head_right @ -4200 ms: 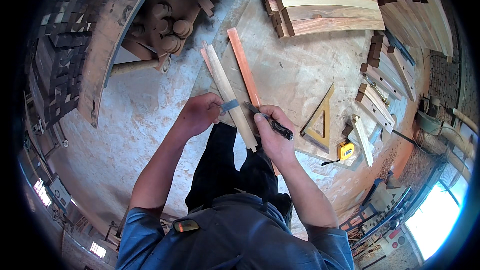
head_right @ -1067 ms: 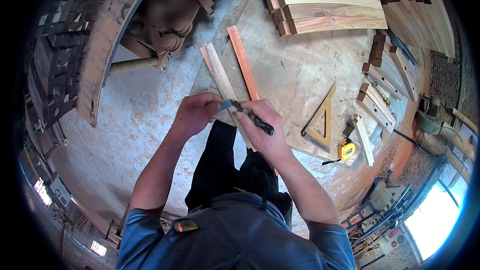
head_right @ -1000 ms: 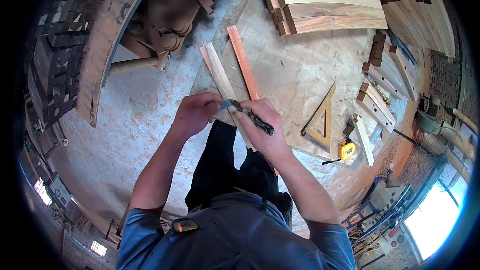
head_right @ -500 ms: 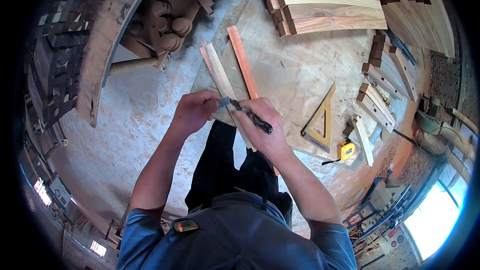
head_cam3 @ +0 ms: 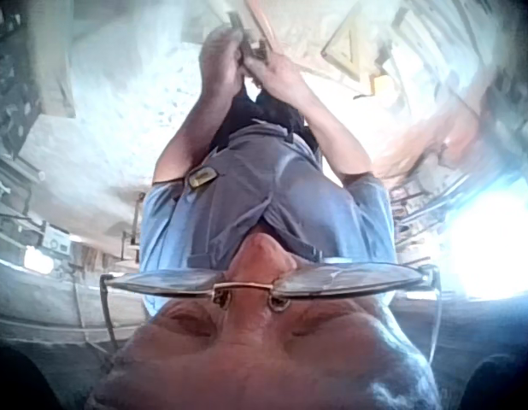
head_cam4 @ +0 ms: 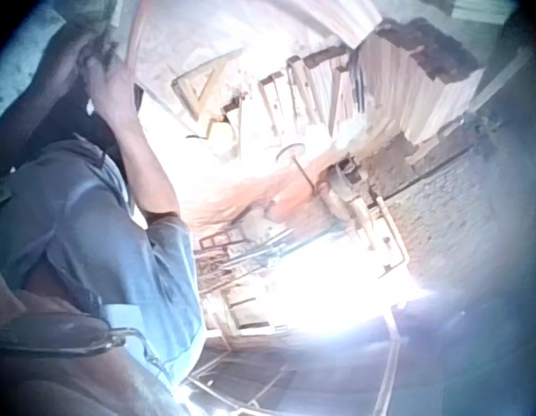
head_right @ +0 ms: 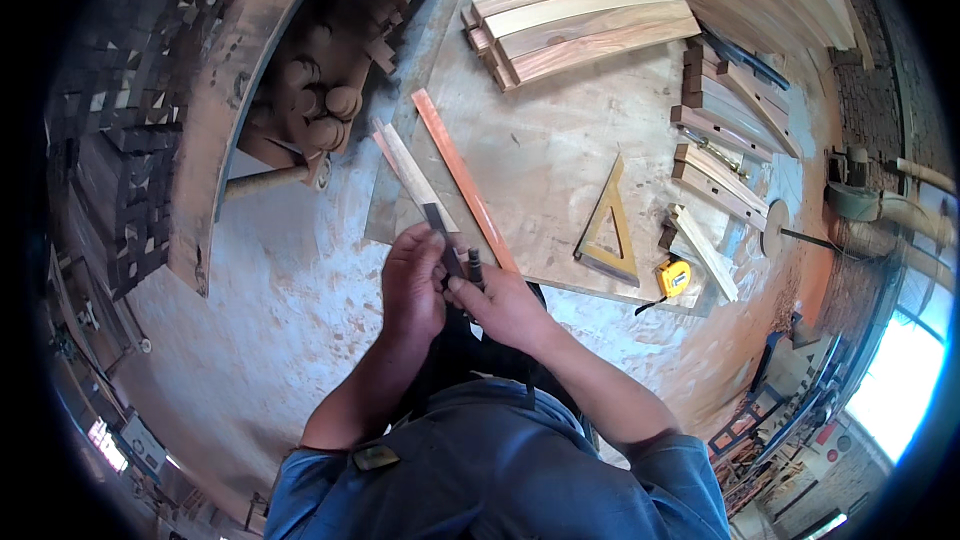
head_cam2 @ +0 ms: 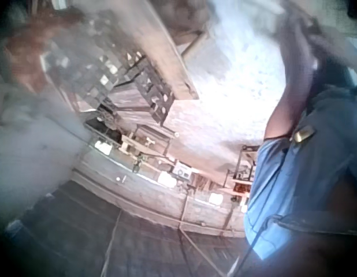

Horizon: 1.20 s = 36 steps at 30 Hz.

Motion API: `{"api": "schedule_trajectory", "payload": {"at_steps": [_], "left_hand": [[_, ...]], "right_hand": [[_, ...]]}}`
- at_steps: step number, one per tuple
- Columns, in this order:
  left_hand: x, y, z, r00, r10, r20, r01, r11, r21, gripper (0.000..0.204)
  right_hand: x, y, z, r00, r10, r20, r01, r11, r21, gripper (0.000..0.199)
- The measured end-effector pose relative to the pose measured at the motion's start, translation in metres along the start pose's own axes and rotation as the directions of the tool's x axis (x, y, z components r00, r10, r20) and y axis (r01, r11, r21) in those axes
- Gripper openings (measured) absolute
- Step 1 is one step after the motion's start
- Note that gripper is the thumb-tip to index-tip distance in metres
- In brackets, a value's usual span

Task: The person measures and marks wooden pieces with a tape measure and marker, then uses a hammer to break a piece of wood. They subsequently use a table saw to cut a long wooden plank. The person handles various tools and wood pieces throughout the process.

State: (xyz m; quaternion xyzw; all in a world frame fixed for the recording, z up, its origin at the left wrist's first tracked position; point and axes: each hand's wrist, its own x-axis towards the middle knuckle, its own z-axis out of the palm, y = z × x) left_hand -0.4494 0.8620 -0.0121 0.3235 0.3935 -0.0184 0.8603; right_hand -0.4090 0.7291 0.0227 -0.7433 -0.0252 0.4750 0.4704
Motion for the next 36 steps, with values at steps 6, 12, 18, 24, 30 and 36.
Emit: {"api": "schedule_trajectory", "payload": {"at_steps": [6, 12, 18, 24, 30, 36], "left_hand": [[0.007, -0.019, -0.03, 0.981, 0.184, 0.054, -0.191, 0.913, 0.361, 0.024], [-0.001, -0.053, -0.068, 0.998, 0.019, -0.068, 0.022, 0.834, 0.552, 0.023], [-0.002, -0.065, -0.037, 0.937, -0.321, -0.138, 0.348, 0.829, 0.438, 0.019], [0.002, -0.077, -0.042, 0.946, -0.296, -0.133, 0.324, 0.872, 0.367, 0.021], [-0.015, -0.063, -0.054, 0.985, -0.153, -0.076, 0.171, 0.883, 0.437, 0.022], [-0.069, -0.063, -0.068, 0.997, 0.0, -0.079, 0.026, 0.944, 0.329, 0.029]], "right_hand": [[0.009, 0.009, -0.038, 0.961, 0.09, -0.262, -0.108, 0.993, -0.056, 0.032], [0.07, 0.012, -0.085, 0.876, 0.036, -0.481, -0.316, 0.798, -0.513, 0.03], [0.063, 0.029, -0.097, 0.817, -0.347, -0.461, -0.198, 0.581, -0.789, 0.022], [-0.045, 0.087, -0.191, 0.771, -0.154, -0.618, -0.343, 0.717, -0.606, 0.041], [-0.137, 0.225, -0.273, 0.721, -0.28, -0.634, -0.413, 0.562, -0.717, 0.052], [-0.137, 0.233, -0.292, 0.736, -0.361, -0.573, -0.298, 0.586, -0.753, 0.046]]}}
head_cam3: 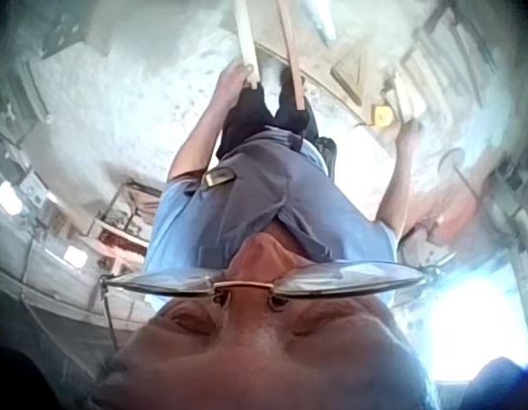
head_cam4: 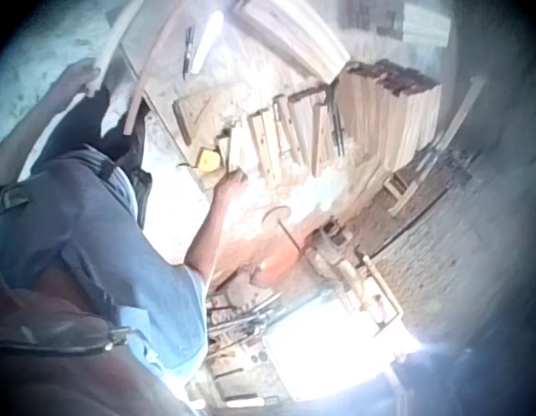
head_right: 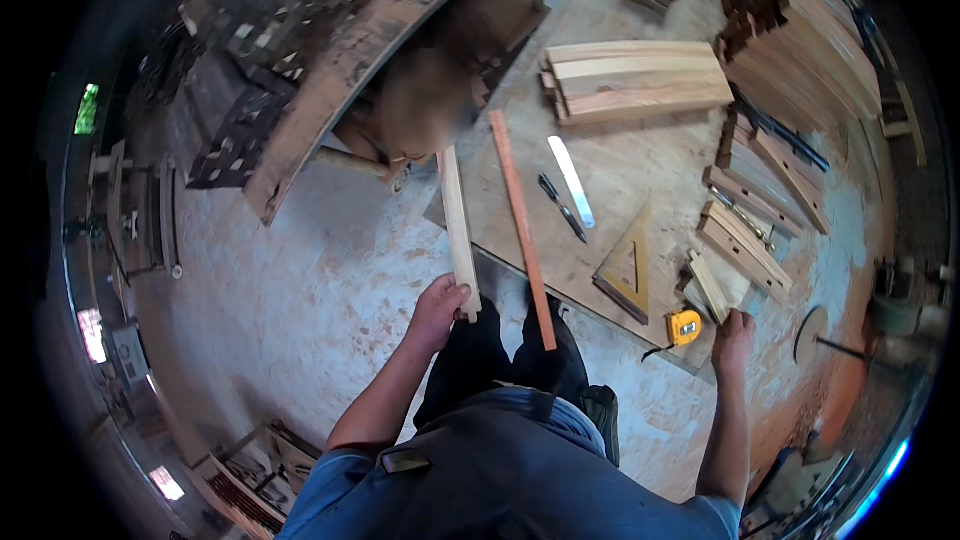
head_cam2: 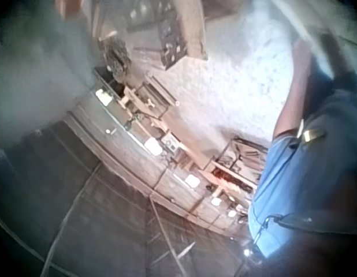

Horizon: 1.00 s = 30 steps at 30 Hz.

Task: The person measures and marks wooden pieces with a tape measure and marker, then uses a hammer to break a piece of wood. They subsequently use a table saw to cut a long wooden plank. The person handles various tools and wood pieces throughout the process.

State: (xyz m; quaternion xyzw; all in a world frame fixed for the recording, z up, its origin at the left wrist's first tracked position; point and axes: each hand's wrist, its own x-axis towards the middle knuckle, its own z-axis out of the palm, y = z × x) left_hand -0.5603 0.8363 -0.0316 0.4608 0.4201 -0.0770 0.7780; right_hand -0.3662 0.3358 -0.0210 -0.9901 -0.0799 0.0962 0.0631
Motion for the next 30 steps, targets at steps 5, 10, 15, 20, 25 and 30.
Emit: {"api": "schedule_trajectory", "payload": {"at_steps": [5, 10, 15, 20, 25, 30], "left_hand": [[-0.064, 0.005, -0.05, 0.993, 0.102, -0.053, -0.103, 0.995, -0.004, 0.034], [-0.109, -0.038, -0.159, 0.949, 0.311, -0.047, -0.315, 0.942, -0.116, 0.036], [-0.187, -0.032, -0.282, 0.895, 0.378, -0.237, -0.385, 0.923, 0.016, 0.03], [-0.261, -0.061, -0.456, 0.673, 0.519, -0.528, -0.477, 0.849, 0.227, 0.032], [-0.322, -0.092, -0.614, 0.537, 0.017, -0.843, -0.428, 0.867, -0.256, 0.025], [-0.298, -0.332, -0.735, 0.387, -0.533, -0.752, -0.037, 0.806, -0.59, 0.029]], "right_hand": [[0.001, -0.048, -0.051, 0.999, -0.015, 0.044, 0.012, 0.998, 0.055, 0.033], [-0.02, -0.22, -0.071, 0.964, -0.262, 0.041, 0.232, 0.908, 0.348, 0.029], [-0.093, -0.42, -0.019, 0.848, -0.498, 0.18, 0.304, 0.736, 0.605, 0.031], [-0.165, -0.581, 0.071, 0.654, -0.631, 0.416, 0.508, 0.775, 0.377, 0.024], [-0.247, -0.789, 0.086, 0.462, -0.764, 0.449, 0.66, 0.635, 0.401, 0.03], [-0.244, -0.95, 0.185, 0.385, -0.763, 0.52, 0.68, 0.615, 0.399, 0.031]]}}
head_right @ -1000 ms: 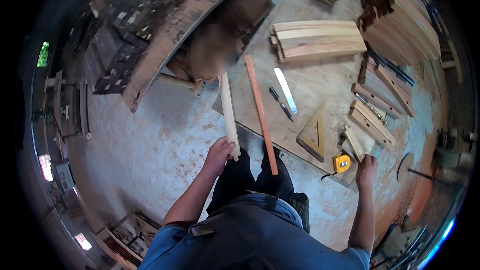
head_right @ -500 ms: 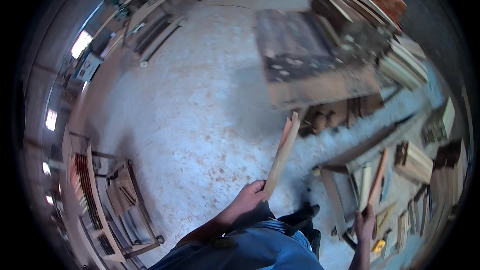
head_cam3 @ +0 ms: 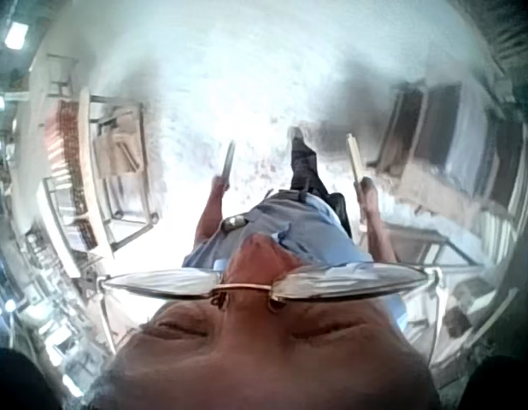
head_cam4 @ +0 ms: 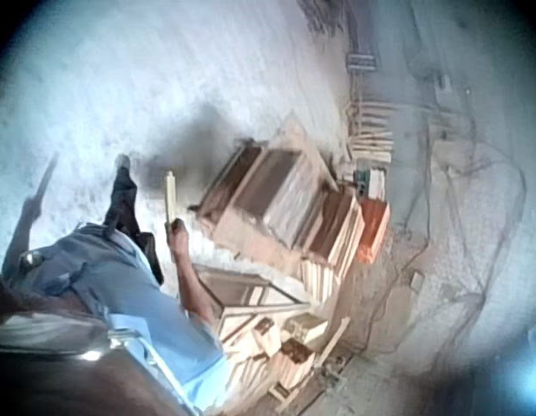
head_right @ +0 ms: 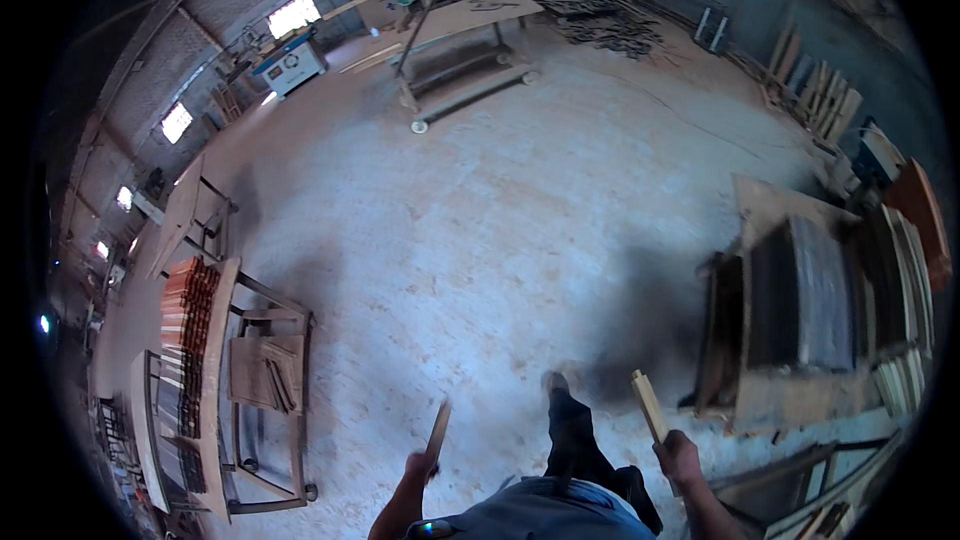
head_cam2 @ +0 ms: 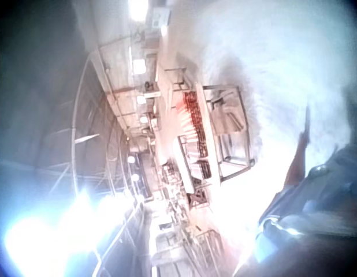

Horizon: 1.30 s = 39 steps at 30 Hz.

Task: The person measures and marks wooden pieces with a tape measure and marker, then uses a hammer to break a piece of wood. They subsequently use a table saw to cut a long wooden plank. The person handles various tools and wood pieces throughout the process.

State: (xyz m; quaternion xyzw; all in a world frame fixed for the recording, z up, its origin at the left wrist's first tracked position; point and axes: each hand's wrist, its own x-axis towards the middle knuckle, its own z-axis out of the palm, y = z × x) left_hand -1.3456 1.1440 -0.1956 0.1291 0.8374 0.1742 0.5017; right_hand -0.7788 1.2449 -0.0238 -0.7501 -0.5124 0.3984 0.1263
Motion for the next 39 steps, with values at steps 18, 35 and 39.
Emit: {"api": "schedule_trajectory", "payload": {"at_steps": [18, 35, 39], "left_hand": [[0.265, 0.257, -0.22, 0.973, -0.134, -0.186, 0.093, 0.972, -0.215, 0.031], [0.576, 0.606, -0.584, 0.933, -0.18, -0.311, 0.112, 0.968, -0.225, 0.031], [0.648, 0.667, -0.668, 0.943, -0.096, -0.32, 0.069, 0.993, -0.095, 0.031]], "right_hand": [[0.475, -0.521, 0.203, 0.937, -0.242, 0.252, 0.315, 0.896, -0.311, 0.043], [0.792, -0.779, 0.462, 0.893, 0.352, 0.282, -0.219, 0.885, -0.412, 0.036], [0.855, -1.014, 0.513, 0.887, 0.248, 0.391, -0.136, 0.947, -0.291, 0.041]]}}
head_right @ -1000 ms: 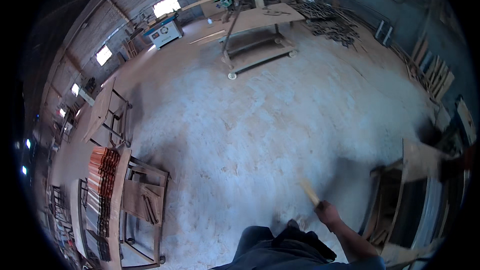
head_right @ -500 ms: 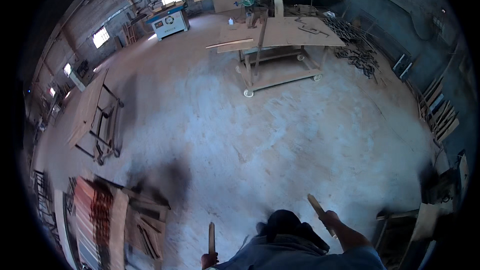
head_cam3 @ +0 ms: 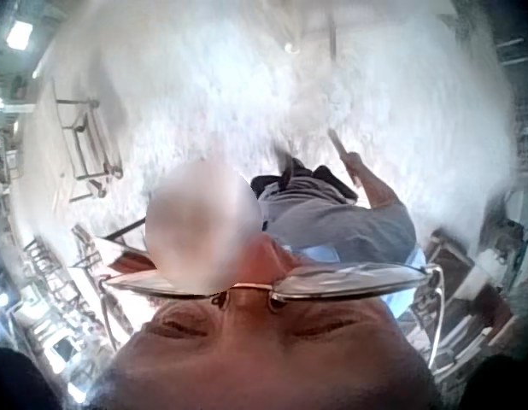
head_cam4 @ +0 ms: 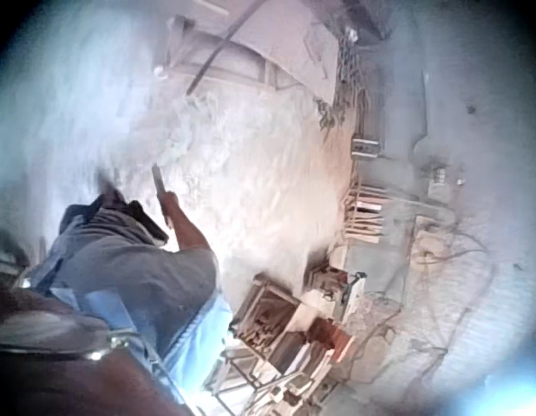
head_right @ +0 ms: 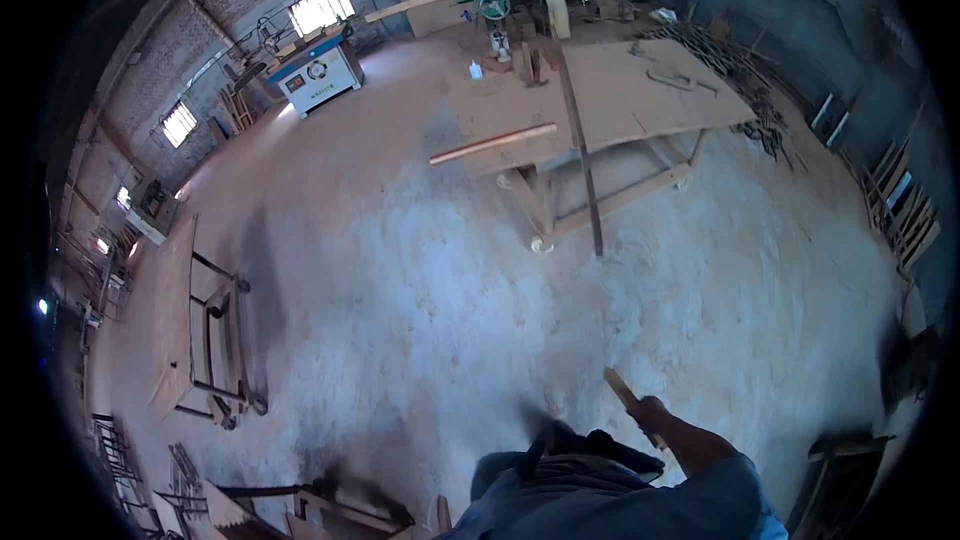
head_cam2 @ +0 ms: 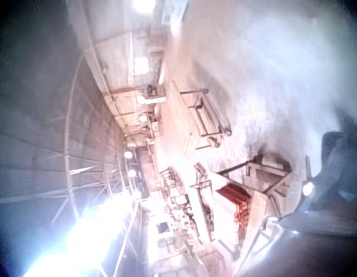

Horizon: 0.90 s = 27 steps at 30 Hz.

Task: The person measures and marks wooden pieces with a tape measure and marker, then uses a hammer to break a piece of wood. They subsequently use a table saw to cut a long wooden plank. The person handles various tools and wood pieces throughout the process.

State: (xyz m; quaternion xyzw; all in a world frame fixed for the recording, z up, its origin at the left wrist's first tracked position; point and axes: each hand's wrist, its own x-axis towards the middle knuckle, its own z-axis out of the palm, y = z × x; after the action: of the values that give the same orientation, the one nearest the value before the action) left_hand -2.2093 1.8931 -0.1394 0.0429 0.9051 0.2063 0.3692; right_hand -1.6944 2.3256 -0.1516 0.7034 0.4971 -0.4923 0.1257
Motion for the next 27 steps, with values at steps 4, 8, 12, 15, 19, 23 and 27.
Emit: {"api": "schedule_trajectory", "payload": {"at_steps": [4, 8, 12, 15, 19, 23, 27], "left_hand": [[0.118, 0.091, -0.004, 0.989, 0.128, 0.073, -0.132, 0.99, 0.054, 0.03], [0.234, 0.142, -0.055, 0.971, 0.19, 0.144, -0.213, 0.963, 0.166, 0.03], [0.367, 0.234, -0.087, 0.922, 0.307, 0.234, -0.359, 0.906, 0.224, 0.03], [0.444, 0.288, -0.156, 0.897, 0.335, 0.289, -0.421, 0.847, 0.325, 0.03], [0.533, 0.54, -0.204, 0.992, 0.021, 0.123, -0.008, 0.994, -0.11, 0.029], [0.642, 0.652, -0.267, 0.97, 0.244, -0.01, -0.239, 0.939, -0.247, 0.03], [0.723, 0.721, -0.275, 0.985, 0.172, 0.011, -0.141, 0.841, -0.523, 0.041]], "right_hand": [[0.045, -0.222, -0.04, 0.944, -0.312, -0.104, 0.299, 0.946, -0.125, 0.04], [0.032, -0.419, -0.049, 0.927, -0.332, -0.175, 0.366, 0.904, 0.222, 0.037], [0.055, -0.546, -0.03, 0.916, -0.308, -0.256, 0.383, 0.862, 0.333, 0.038], [0.06, -0.647, -0.022, 0.954, -0.27, -0.127, 0.298, 0.875, 0.381, 0.04], [0.106, -0.76, -0.034, 0.948, -0.237, -0.213, 0.316, 0.79, 0.526, 0.04], [0.182, -0.897, -0.044, 0.901, -0.329, -0.284, 0.433, 0.632, 0.643, 0.039], [0.231, -1.027, -0.064, 0.925, -0.325, -0.198, 0.339, 0.469, 0.816, 0.041]]}}
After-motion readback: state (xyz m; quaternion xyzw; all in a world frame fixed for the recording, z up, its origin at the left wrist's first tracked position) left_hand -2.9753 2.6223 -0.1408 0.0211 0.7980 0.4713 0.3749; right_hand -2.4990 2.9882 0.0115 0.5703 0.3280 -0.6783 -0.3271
